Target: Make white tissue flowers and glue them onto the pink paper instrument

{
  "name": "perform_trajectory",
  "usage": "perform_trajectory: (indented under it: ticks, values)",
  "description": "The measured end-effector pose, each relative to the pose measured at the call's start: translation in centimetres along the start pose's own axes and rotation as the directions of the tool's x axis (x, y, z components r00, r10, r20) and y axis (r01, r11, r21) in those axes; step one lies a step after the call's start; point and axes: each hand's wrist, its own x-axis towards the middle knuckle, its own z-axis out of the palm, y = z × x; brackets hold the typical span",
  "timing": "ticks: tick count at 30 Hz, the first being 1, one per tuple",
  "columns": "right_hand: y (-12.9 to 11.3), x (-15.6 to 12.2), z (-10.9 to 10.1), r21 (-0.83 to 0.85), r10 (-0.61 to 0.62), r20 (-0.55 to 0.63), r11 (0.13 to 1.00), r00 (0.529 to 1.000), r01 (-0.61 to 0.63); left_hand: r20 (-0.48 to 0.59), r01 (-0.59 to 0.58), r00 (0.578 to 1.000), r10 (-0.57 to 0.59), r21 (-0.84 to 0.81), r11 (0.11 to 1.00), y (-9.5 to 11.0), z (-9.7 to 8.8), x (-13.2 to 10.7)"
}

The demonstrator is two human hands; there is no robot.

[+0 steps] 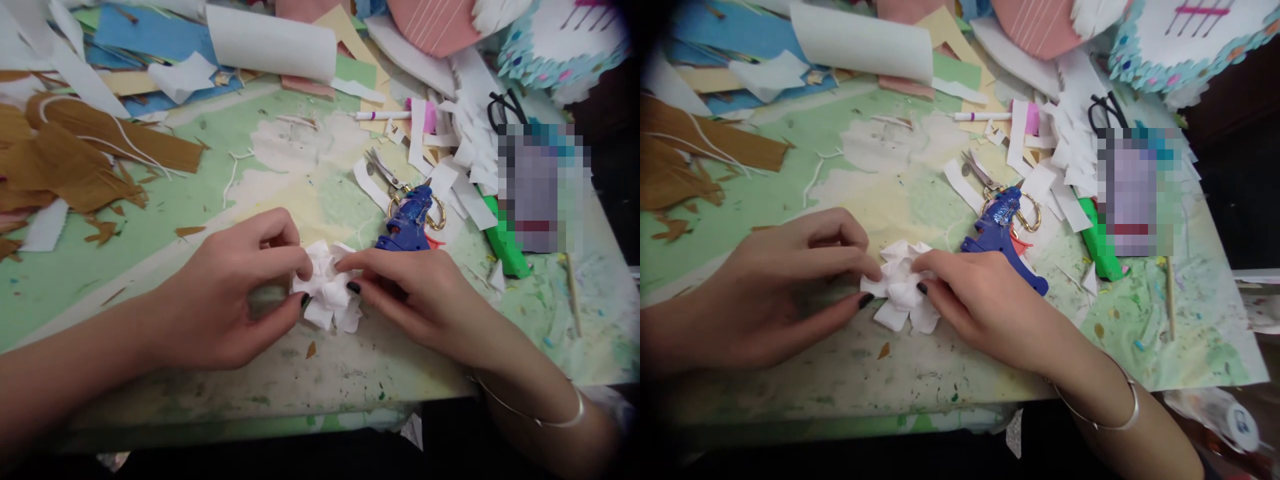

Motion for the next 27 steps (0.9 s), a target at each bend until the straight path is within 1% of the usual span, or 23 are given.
perform_trajectory:
  ticks: [2, 6, 9, 12, 15, 18, 20, 22, 25, 27]
  values:
    - [0.0, 0.1, 0.0, 0.02, 0.001, 0.006, 1.0, 1.0, -0.002, -0.035, -0.025, 0.999, 0.026, 0.03, 0.999, -0.3, 0.3, 0.0]
    - [0.0, 0.0, 0.0, 0.05, -0.001, -0.003, 0.999, 1.0, 0.001, -0.06, -0.055, 0.996, 0.062, 0.102, 0.993, -0.7, 0.7, 0.1]
    - [0.0, 0.0, 0.1, 0.056, -0.008, -0.016, 0.998, 1.0, 0.009, -0.07, -0.05, 0.996, 0.058, 0.112, 0.993, -0.7, 0.9, 0.3]
    - [0.1, 0.0, 0.2, 0.056, -0.019, -0.021, 0.998, 1.0, 0.021, -0.082, 0.026, 0.996, -0.02, 0.082, 0.996, -0.6, 1.0, 0.5]
    - [0.1, 0.0, 0.2, 0.05, -0.026, -0.035, 0.998, 0.999, 0.027, -0.098, 0.123, 0.987, -0.124, -0.019, 0.992, -0.4, 1.0, 0.7]
    - [0.1, 0.0, 0.2, 0.033, -0.043, -0.08, 0.998, 0.996, 0.046, -0.147, 0.144, 0.975, -0.164, -0.141, 0.979, -0.2, 1.2, 0.9]
    - [0.0, -0.1, 0.2, 0.003, -0.06, -0.126, 0.998, 0.99, 0.061, -0.204, 0.111, 0.969, -0.143, -0.16, 0.981, 0.0, 1.3, 1.0]
    - [0.0, -0.2, 0.3, -0.041, -0.077, -0.171, 0.997, 0.982, 0.071, -0.256, 0.082, 0.96, -0.116, -0.139, 0.987, 0.3, 1.4, 1.0]
    - [-0.1, -0.5, 0.5, -0.086, -0.089, -0.214, 0.994, 0.973, 0.072, -0.283, 0.07, 0.954, -0.096, -0.101, 0.992, 0.6, 1.4, 0.9]
    - [-0.1, -0.6, 0.7, -0.085, -0.092, -0.226, 0.994, 0.97, 0.075, -0.291, 0.06, 0.954, -0.072, -0.05, 0.997, 0.8, 1.4, 0.8]
